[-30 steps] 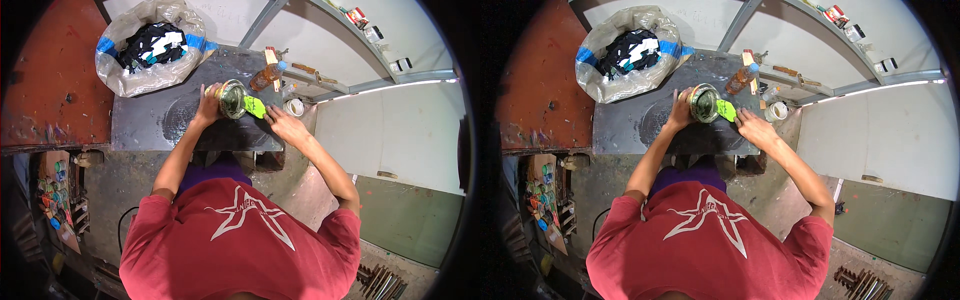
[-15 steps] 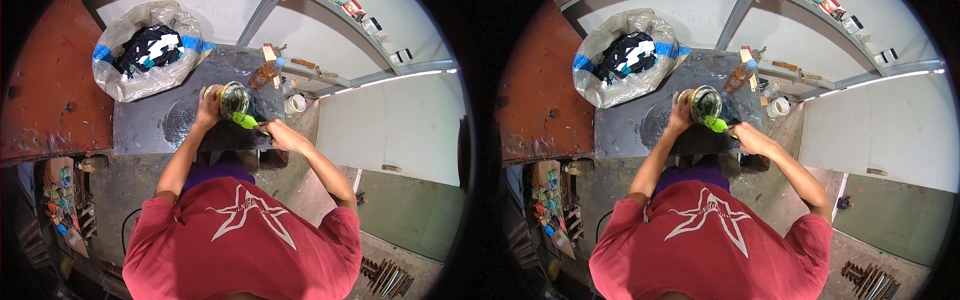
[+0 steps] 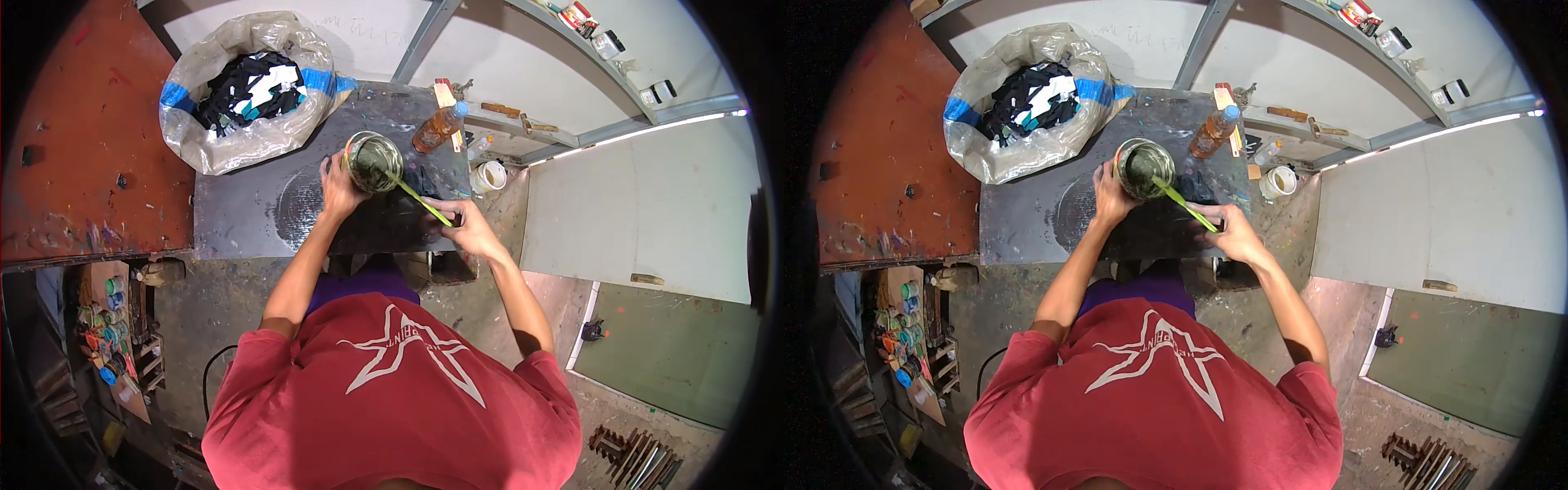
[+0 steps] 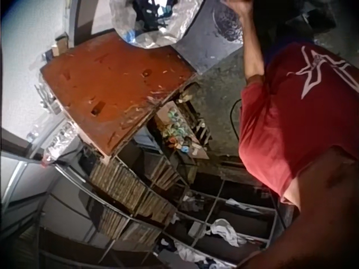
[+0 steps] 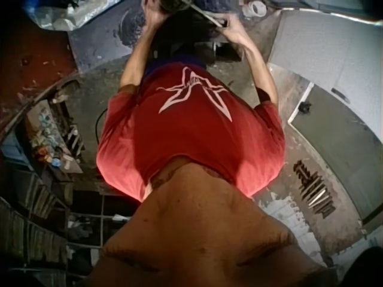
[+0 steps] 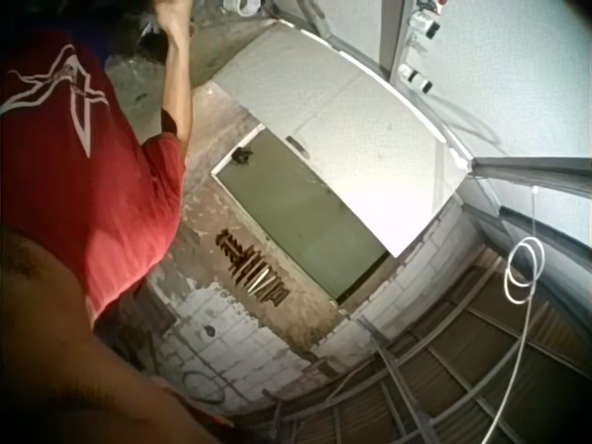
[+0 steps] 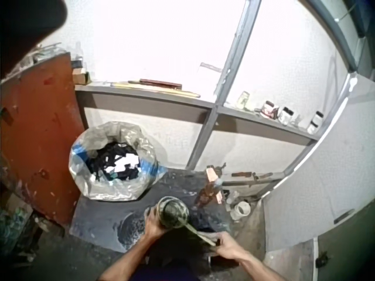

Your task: Mixing green ink in a plastic container using a spatula at a workbench.

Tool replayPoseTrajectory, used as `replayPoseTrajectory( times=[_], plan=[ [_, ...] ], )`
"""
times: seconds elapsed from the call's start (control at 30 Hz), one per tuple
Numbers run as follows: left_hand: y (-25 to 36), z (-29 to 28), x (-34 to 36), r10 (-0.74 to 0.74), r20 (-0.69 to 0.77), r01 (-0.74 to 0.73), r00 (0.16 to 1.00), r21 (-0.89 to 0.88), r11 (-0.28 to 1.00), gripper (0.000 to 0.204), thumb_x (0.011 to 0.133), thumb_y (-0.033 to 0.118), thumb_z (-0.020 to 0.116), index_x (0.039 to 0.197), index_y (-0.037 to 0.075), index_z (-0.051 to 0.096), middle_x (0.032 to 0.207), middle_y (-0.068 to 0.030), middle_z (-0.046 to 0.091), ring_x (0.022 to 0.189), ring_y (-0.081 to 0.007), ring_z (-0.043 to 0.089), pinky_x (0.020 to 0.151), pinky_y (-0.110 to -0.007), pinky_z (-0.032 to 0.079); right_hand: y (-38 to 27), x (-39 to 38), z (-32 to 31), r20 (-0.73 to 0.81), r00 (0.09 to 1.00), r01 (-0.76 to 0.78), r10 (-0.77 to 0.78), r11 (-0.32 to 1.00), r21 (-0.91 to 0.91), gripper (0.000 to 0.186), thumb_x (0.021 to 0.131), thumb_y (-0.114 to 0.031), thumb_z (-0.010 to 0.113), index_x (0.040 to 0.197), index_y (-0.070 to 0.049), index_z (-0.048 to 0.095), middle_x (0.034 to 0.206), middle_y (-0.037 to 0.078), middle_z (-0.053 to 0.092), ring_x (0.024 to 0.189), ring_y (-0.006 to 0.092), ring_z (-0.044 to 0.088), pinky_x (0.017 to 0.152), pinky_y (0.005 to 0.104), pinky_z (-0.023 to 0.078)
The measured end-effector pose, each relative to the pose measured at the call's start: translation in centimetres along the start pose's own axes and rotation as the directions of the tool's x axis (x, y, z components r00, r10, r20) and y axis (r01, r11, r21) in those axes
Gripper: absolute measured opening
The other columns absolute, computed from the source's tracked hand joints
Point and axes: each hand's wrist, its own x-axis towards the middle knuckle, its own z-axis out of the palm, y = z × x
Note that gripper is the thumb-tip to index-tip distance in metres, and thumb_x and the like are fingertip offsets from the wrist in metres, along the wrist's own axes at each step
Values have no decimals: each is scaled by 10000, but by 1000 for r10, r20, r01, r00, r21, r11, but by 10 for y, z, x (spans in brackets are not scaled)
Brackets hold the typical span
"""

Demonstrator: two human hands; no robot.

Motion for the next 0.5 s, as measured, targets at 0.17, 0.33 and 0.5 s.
replayPoseTrajectory(
  times=[0.17, 0.33, 0.5],
  plan=[
    [-7, -2, 0, -140, 0, 140, 990, -4, 990, 1195, 516, 358, 998, 1515, 57, 415, 1390, -152, 526, 1322, -357, 481, 1138, -537, 324, 21, 9, 22, -173, 840, 341, -514, 749, -567, 436, 823, 57, 731, 1255, 6, 696, 1269, 183, 707, 1090, 301, 710, 941, 376, 558],
    [-5, -4, 0, -152, -11, 152, 988, -20, 988, 1199, 508, 344, 1007, 1510, 53, 417, 1409, -161, 516, 1333, -355, 477, 1135, -531, 335, 34, 35, 46, -228, 830, 323, -509, 771, -549, 438, 823, 10, 732, 1258, -13, 683, 1108, 182, 705, 1013, 381, 679, 878, 435, 560],
    [-11, -3, -2, -250, 34, 251, 968, -22, 968, 1186, 490, 319, 1016, 1491, 60, 436, 1422, -148, 517, 1356, -349, 465, 1143, -523, 334, 22, 43, 52, -207, 812, 172, -546, 563, -809, 613, 807, 58, 607, 1404, -81, 589, 1183, 128, 662, 1003, 350, 664, 816, 462, 581]
  ],
)
